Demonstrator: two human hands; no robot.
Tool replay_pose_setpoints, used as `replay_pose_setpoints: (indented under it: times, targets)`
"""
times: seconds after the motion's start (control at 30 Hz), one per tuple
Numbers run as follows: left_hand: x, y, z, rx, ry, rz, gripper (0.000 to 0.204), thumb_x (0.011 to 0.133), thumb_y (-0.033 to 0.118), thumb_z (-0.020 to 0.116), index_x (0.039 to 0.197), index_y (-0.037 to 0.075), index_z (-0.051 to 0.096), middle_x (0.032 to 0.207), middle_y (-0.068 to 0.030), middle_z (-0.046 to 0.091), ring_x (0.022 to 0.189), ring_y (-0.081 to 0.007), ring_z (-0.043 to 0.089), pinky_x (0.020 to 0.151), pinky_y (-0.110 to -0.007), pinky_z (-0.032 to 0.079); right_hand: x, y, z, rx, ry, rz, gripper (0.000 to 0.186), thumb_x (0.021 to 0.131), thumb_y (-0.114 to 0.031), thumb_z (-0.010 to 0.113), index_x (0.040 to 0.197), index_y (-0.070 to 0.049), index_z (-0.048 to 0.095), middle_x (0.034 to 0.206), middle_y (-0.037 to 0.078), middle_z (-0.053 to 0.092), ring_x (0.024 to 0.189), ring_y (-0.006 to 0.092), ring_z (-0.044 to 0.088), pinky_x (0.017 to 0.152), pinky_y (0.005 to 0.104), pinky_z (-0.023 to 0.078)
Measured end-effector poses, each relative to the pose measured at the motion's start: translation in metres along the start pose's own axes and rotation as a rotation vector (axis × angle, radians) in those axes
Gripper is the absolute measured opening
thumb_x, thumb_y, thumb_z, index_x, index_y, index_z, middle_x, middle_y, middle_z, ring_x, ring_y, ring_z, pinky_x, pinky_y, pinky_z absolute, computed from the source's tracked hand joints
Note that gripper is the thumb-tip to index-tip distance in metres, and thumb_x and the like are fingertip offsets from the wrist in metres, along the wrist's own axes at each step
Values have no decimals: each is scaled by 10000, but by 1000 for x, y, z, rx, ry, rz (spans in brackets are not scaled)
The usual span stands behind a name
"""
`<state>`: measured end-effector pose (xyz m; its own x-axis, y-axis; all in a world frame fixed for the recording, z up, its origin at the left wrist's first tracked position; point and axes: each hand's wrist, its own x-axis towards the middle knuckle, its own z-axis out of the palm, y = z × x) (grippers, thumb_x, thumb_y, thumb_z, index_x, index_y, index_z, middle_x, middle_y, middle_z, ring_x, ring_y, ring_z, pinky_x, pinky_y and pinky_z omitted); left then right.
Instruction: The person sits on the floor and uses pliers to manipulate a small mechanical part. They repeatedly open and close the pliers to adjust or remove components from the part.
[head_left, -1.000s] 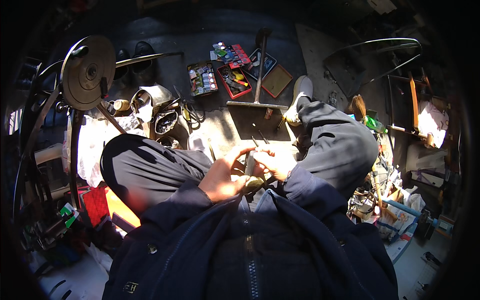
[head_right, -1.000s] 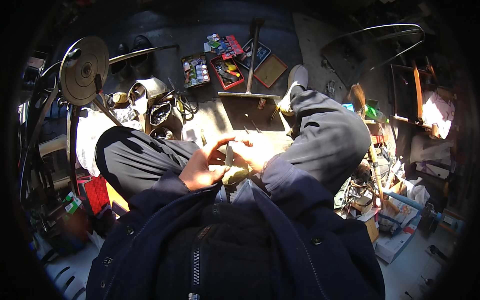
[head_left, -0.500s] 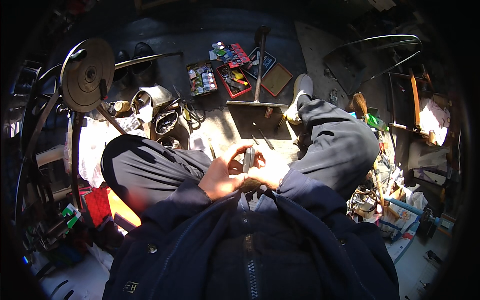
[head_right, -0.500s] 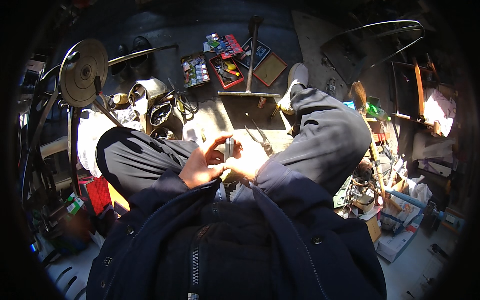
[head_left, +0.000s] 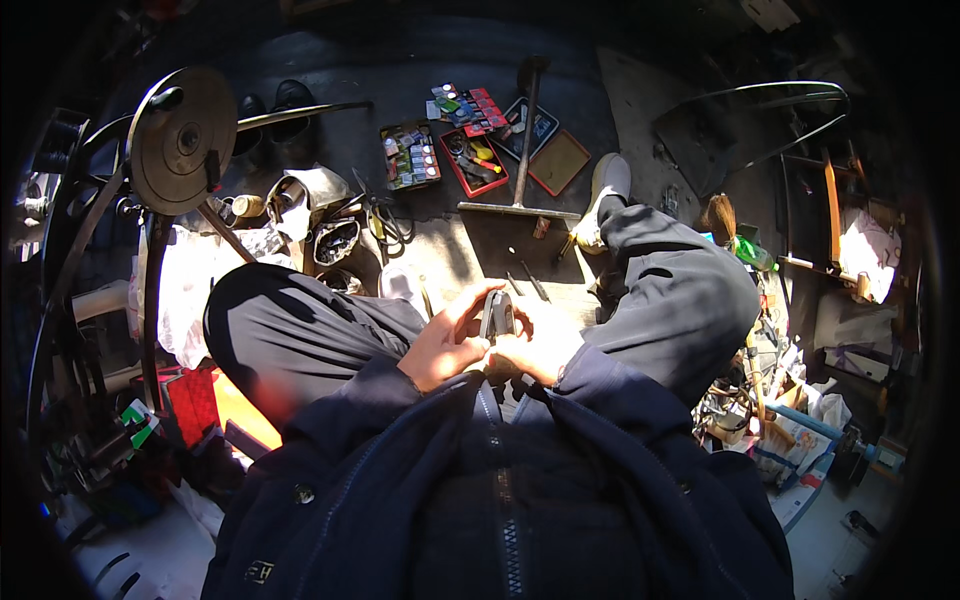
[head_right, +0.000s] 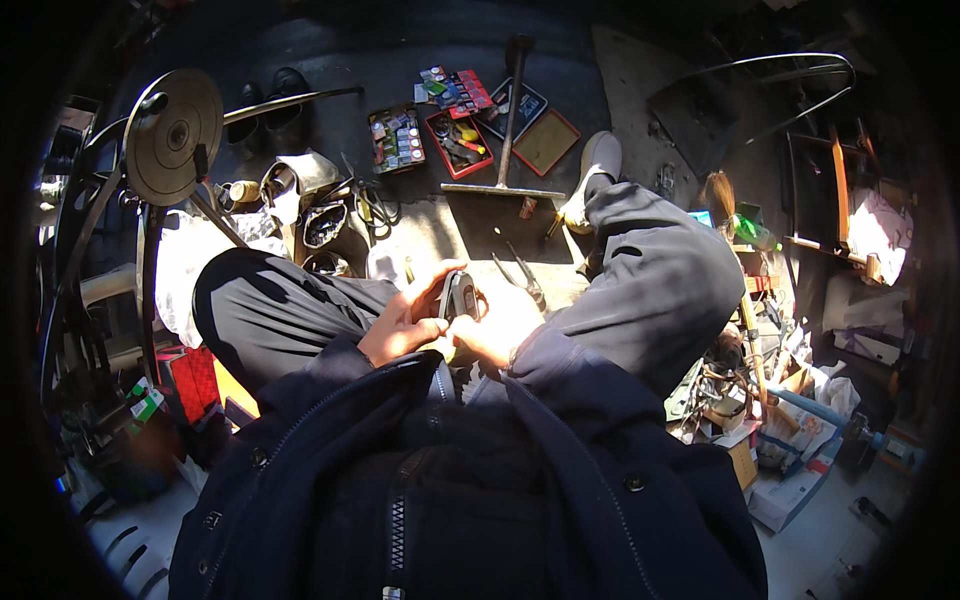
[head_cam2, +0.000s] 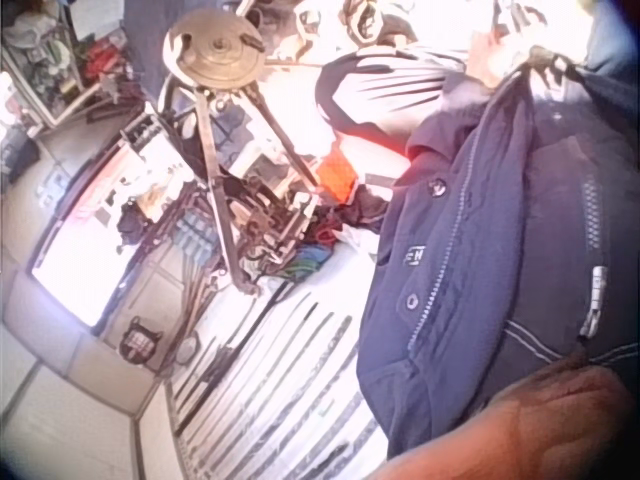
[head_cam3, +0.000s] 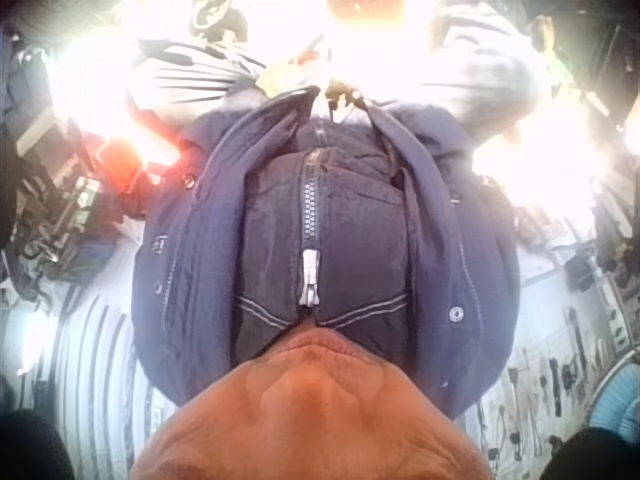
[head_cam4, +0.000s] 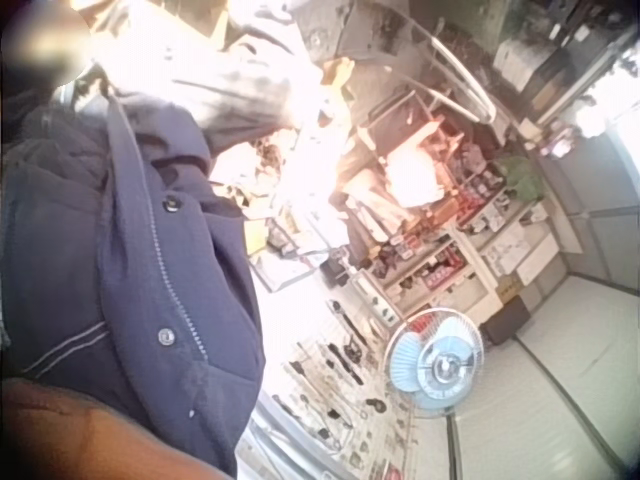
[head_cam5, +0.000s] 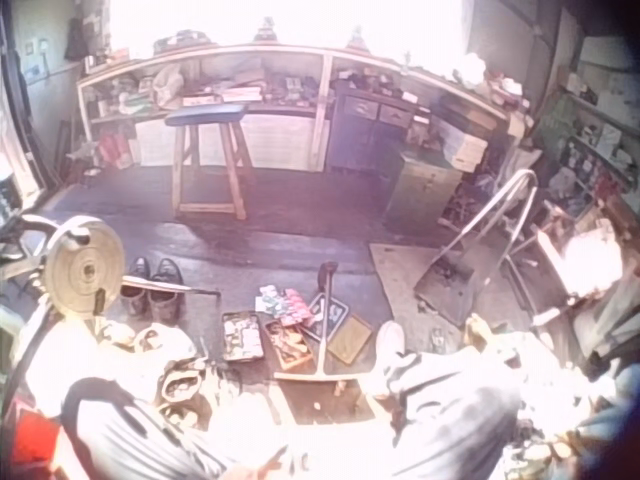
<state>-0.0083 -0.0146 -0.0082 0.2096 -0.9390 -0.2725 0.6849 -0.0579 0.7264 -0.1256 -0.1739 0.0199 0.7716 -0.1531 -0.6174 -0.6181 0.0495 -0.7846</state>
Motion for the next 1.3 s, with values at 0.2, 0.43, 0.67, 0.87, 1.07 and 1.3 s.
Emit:
replay_pose_setpoints:
  times: [0.2, 0.43, 0.67, 0.87, 1.07, 1.3]
  targets:
    - [-1, -1, -6, -47, 33, -90, 598, 951, -22, 535, 1523, 32, 372, 1287, -81, 571, 1012, -118, 607, 859, -275, 511, 0, -5, 2, -141, 43, -80, 503, 804, -200, 686, 1258, -4, 591, 1028, 164, 713, 921, 252, 717, 838, 366, 570]
    - [1, -11, -16, -47, 99, -178, 471, 1002, 34, 532, 1468, 14, 468, 1151, -90, 641, 901, -147, 666, 715, -288, 566, -4, -1, -3, -303, 134, -206, 387, 826, -230, 742, 1137, -13, 662, 980, 111, 699, 896, 182, 662, 777, 320, 528]
    - [1, -7, -20, -142, 111, -196, 405, 1009, 66, 547, 1412, 31, 546, 1010, -88, 681, 881, -165, 701, 624, -307, 599, 5, 22, -11, 20, 42, -22, 469, 888, -264, 767, 1249, -4, 616, 1020, 121, 713, 870, 206, 691, 771, 340, 564]
    - [0, -2, -14, -127, 208, -214, 370, 986, 93, 563, 1344, 26, 624, 881, -68, 665, 711, -133, 652, 629, -296, 595, 6, 20, -13, 340, 128, -52, 364, 869, -72, 799, 1138, -18, 561, 962, 82, 698, 789, 112, 671, 614, 252, 540]
    - [3, -4, -16, -109, 212, -249, 347, 987, 106, 584, 1320, 14, 626, 824, -49, 653, 666, -104, 624, 600, -271, 545, 13, 24, -14, 470, 126, -100, 485, 826, 10, 808, 1229, -39, 543, 1050, 88, 669, 895, 147, 673, 774, 285, 571]
    - [3, -5, -9, 25, 230, -198, 315, 1005, 113, 629, 1299, 10, 586, 893, -47, 669, 583, -89, 579, 591, -235, 488, 15, 18, -7, 395, 184, -166, 594, 883, -26, 741, 1417, -28, 481, 1085, 92, 671, 871, 126, 665, 679, 258, 549]
